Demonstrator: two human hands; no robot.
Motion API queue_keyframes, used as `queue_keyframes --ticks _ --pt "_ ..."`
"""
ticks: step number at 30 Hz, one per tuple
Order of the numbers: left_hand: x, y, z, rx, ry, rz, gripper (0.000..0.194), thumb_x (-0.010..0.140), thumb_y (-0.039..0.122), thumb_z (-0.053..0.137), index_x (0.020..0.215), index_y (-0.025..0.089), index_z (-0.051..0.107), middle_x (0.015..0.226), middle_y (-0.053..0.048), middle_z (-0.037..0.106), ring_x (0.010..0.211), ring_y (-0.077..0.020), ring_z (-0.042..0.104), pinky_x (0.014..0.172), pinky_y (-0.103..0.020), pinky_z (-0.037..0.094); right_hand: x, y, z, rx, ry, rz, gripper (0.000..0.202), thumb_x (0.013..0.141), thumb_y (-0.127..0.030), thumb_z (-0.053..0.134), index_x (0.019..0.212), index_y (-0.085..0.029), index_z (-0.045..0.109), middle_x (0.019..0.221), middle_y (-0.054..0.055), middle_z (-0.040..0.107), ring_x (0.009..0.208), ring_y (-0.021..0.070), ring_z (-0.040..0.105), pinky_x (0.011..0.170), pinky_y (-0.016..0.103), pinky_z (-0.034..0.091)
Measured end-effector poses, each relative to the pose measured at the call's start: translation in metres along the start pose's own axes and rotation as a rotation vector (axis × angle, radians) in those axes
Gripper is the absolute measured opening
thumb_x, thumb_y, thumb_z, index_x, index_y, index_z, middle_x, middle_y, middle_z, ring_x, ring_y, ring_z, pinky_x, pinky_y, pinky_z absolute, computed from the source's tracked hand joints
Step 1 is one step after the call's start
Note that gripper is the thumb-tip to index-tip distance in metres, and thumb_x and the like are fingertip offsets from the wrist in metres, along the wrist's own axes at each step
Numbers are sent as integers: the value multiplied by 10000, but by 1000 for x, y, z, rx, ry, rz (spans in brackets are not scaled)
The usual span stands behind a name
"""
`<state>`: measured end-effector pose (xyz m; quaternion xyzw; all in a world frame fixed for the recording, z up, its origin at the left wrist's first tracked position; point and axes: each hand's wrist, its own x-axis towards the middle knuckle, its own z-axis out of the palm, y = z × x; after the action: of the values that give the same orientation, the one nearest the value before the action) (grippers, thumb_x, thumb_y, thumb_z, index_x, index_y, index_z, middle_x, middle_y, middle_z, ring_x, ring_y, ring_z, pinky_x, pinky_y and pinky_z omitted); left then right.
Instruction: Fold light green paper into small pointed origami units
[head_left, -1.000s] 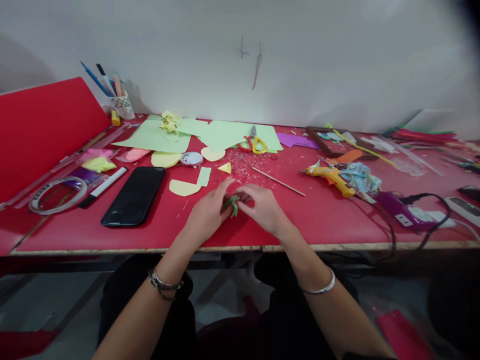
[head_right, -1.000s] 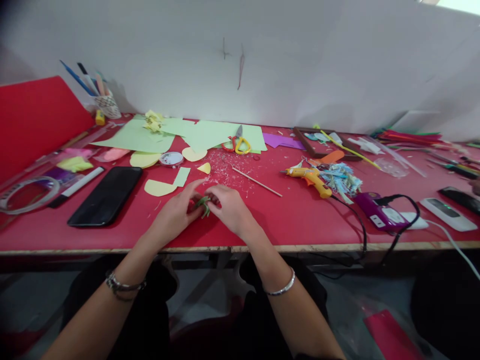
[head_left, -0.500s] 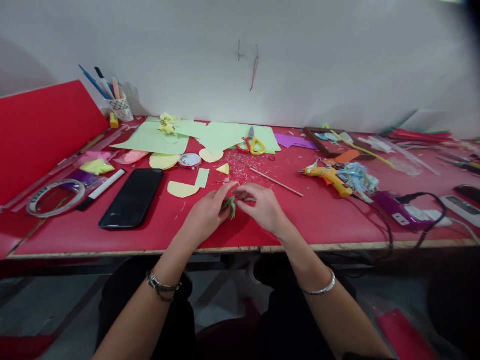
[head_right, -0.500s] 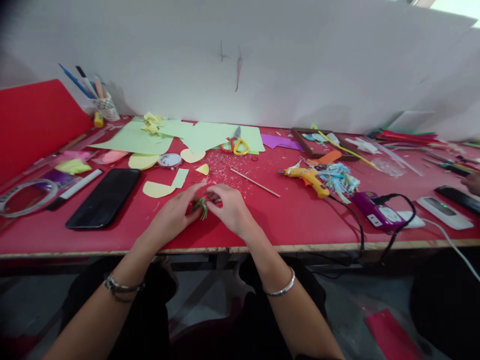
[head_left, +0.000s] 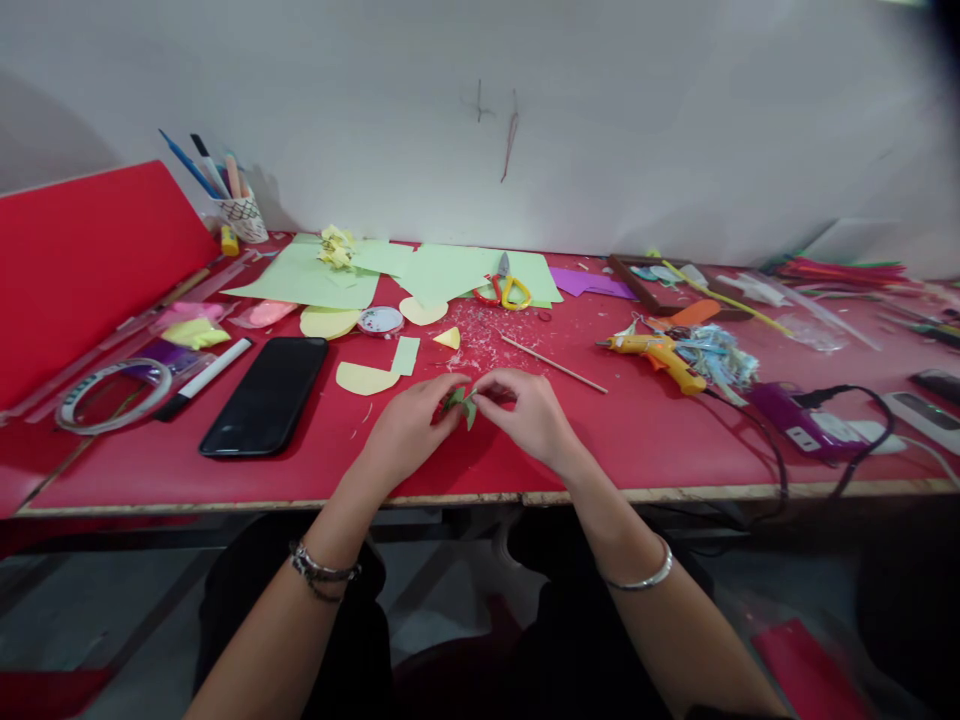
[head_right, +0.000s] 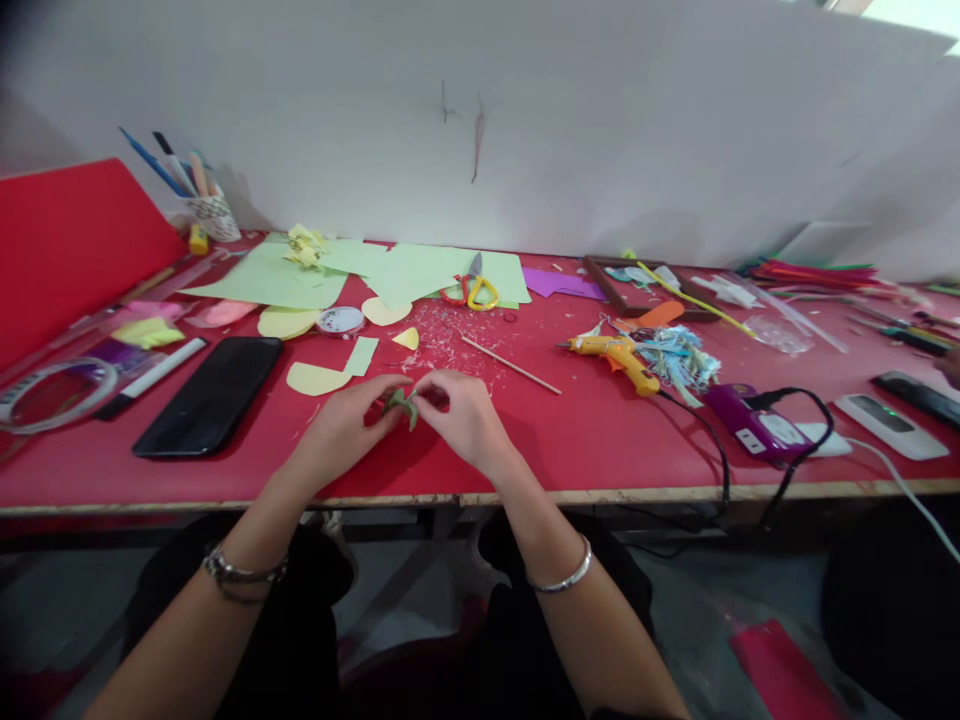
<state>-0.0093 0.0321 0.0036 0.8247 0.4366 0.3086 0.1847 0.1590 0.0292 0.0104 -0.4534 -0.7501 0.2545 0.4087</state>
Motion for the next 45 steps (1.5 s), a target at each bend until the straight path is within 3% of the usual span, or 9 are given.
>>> queue_keyframes --ticks 13,31,39,45 --pt "2 2 -1 4 2 -19 112 788 150 513 882 174 569 839 -20 657 755 -144 602 652 -229 438 0 -2 -2 -78 -8 -10 76 739 -144 525 740 -165 598 676 -2 614 615 100 559 593 204 433" --pt "1 3 1 -46 51 -70 87 768 189 539 841 168 581 758 -10 651 668 -128 584 614 -221 435 -1 -3 7 107 -7 105 56 743 -217 545 763 -169 564 679 9 600 617 112 588 576 219 485" --pt "0 0 -2 -168 0 -42 94 783 209 513 833 168 580 751 6 637 671 -110 563 619 -204 418 -1 -2 -4 393 -226 136 209 766 -222 548 971 -179 537 813 22 607 687 119 642 680 261 522" --pt "0 1 -3 -256 -64 -71 136 795 242 480 837 155 576 757 -8 627 677 -118 553 622 -223 419 -1 -3 -5 449 -206 151 151 764 -229 559 903 -174 541 777 14 610 658 105 628 664 253 525"
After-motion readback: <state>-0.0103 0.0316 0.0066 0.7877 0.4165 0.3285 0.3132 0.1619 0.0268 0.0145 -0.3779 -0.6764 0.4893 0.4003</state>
